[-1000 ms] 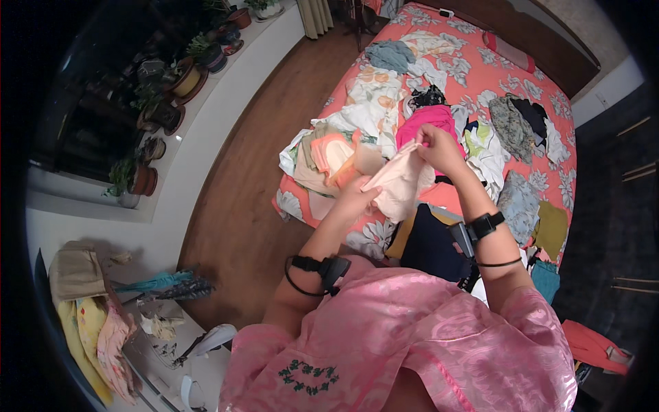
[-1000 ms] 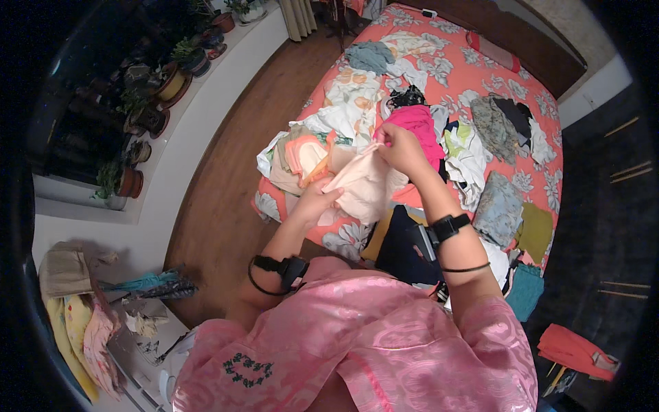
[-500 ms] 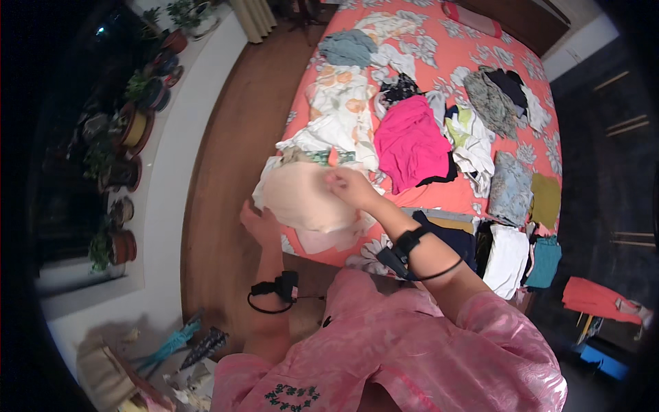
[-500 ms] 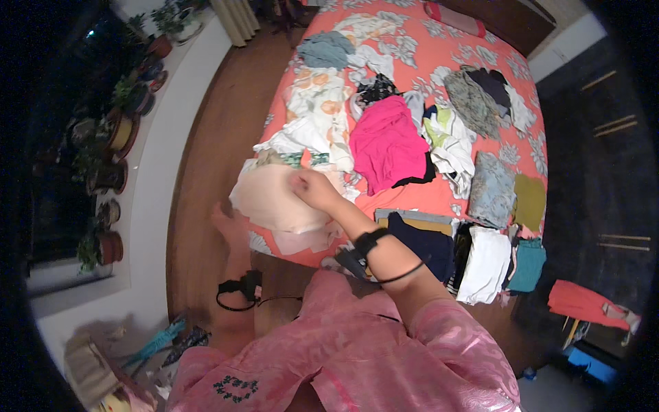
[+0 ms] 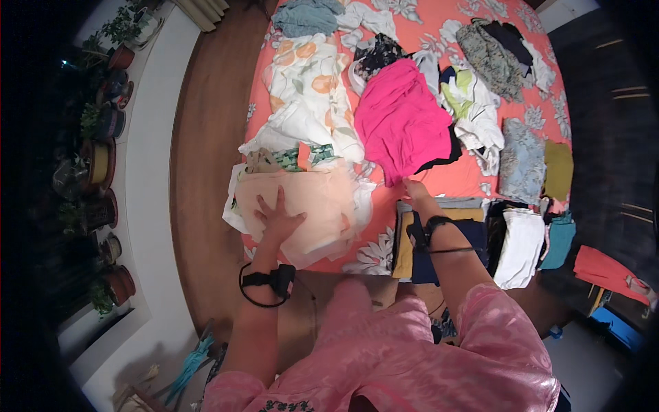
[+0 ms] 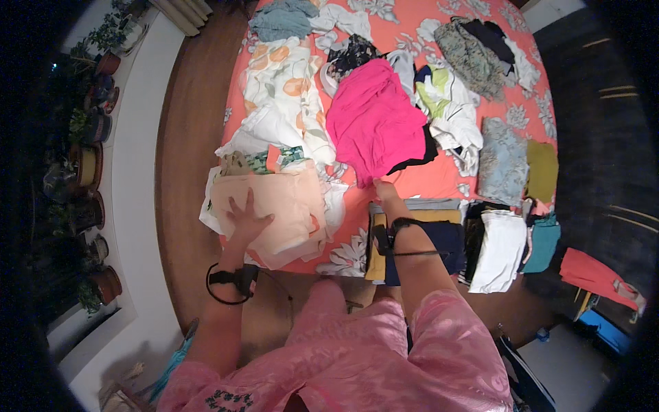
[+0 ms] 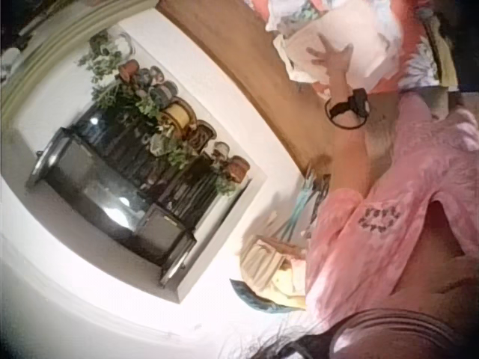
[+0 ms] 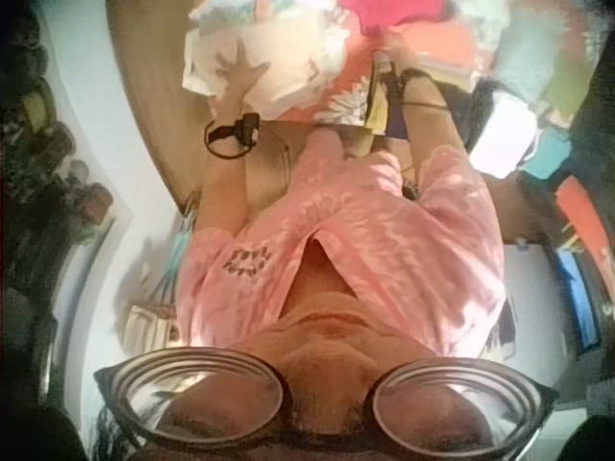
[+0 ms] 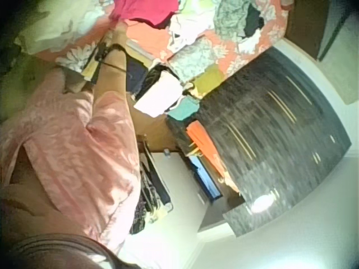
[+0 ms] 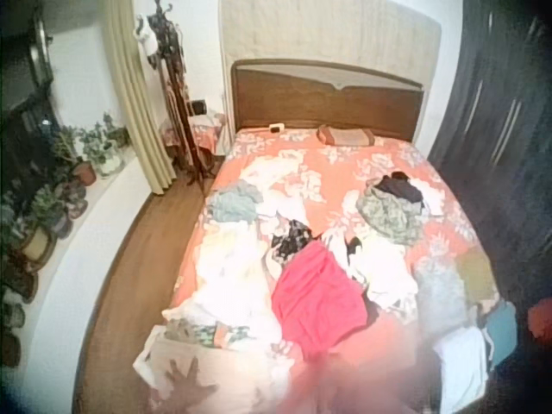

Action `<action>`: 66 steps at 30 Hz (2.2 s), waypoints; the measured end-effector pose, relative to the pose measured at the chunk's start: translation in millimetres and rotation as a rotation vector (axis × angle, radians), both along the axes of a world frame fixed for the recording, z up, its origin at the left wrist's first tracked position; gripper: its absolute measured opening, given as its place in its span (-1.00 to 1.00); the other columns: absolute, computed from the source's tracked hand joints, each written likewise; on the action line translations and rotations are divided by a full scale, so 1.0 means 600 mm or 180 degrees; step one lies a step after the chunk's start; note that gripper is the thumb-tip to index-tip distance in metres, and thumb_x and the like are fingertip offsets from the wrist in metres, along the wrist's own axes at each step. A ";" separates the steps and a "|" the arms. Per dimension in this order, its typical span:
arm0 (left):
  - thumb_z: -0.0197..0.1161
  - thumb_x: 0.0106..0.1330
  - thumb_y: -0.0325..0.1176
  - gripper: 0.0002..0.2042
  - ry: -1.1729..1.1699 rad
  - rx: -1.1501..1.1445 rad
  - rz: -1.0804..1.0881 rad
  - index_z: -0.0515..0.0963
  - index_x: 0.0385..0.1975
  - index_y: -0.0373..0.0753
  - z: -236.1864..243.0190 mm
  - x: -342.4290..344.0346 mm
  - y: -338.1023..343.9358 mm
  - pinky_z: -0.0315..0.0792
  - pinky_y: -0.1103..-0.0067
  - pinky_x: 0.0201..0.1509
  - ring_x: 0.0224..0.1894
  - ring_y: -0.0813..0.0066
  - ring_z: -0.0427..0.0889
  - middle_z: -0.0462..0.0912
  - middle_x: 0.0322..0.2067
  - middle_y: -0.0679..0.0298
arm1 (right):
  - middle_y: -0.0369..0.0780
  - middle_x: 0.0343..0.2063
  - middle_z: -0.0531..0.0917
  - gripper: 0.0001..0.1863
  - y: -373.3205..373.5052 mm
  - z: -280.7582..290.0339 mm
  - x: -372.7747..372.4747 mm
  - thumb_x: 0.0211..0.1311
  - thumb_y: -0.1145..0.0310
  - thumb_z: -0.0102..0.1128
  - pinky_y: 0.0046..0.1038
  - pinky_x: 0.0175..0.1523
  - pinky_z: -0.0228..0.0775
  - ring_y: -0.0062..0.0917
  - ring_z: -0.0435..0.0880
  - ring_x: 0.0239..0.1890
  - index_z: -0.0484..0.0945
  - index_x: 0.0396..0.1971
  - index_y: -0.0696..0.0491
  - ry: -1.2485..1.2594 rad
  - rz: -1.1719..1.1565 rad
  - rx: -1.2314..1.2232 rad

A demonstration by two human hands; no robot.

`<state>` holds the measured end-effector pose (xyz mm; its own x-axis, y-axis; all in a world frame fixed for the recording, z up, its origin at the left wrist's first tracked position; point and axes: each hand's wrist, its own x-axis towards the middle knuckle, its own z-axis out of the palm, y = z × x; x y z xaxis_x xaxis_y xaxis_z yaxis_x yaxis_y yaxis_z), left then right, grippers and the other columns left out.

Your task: The person folds various garments including a green shirt, black pants, a white shirt, a patterned dress, and a pink top by hand on a bed.

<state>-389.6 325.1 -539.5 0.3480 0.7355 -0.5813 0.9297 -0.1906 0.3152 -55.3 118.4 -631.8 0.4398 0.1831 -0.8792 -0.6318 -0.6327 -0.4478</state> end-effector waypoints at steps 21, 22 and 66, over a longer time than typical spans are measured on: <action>0.21 -0.02 0.13 -0.14 -0.0602 0.0225 0.0025 0.13 0.24 -0.28 0.082 0.026 -0.018 -0.13 0.16 0.34 0.33 -0.13 -0.09 0.19 0.20 -0.11 | -0.23 -0.09 0.55 -0.69 -0.046 0.774 0.068 0.32 0.34 -0.03 -0.45 0.12 0.26 -0.53 0.50 -0.02 0.40 -0.01 0.15 -0.1706 0.0419 0.3677; 0.26 0.03 -0.02 -0.23 -0.0992 0.0515 -0.0053 0.19 0.19 -0.35 0.121 0.055 -0.039 0.07 0.28 0.30 0.24 -0.10 0.16 0.29 0.15 -0.08 | -0.24 -0.09 0.55 -0.69 -0.059 0.817 0.058 0.32 0.34 -0.04 -0.45 0.11 0.26 -0.54 0.50 -0.02 0.40 -0.01 0.14 -0.1822 0.0493 0.3795; -0.12 0.00 -0.65 -0.40 -0.5713 -0.0264 -0.2334 0.16 0.20 -0.49 0.935 0.337 -0.679 0.17 0.59 0.22 0.14 0.42 0.36 0.40 0.06 0.06 | -0.17 -0.46 0.62 -0.75 -0.693 1.052 -0.052 -0.08 0.51 0.19 -0.53 -0.27 0.36 -0.58 0.57 -0.42 0.53 -0.30 0.18 -0.4987 0.1246 0.2089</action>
<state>-187.7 -82.5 21.5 0.6622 0.1871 0.7255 -0.6761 -0.2681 0.6863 -86.4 -297.3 -0.4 0.5760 0.5988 0.5564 0.7464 -0.1077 -0.6568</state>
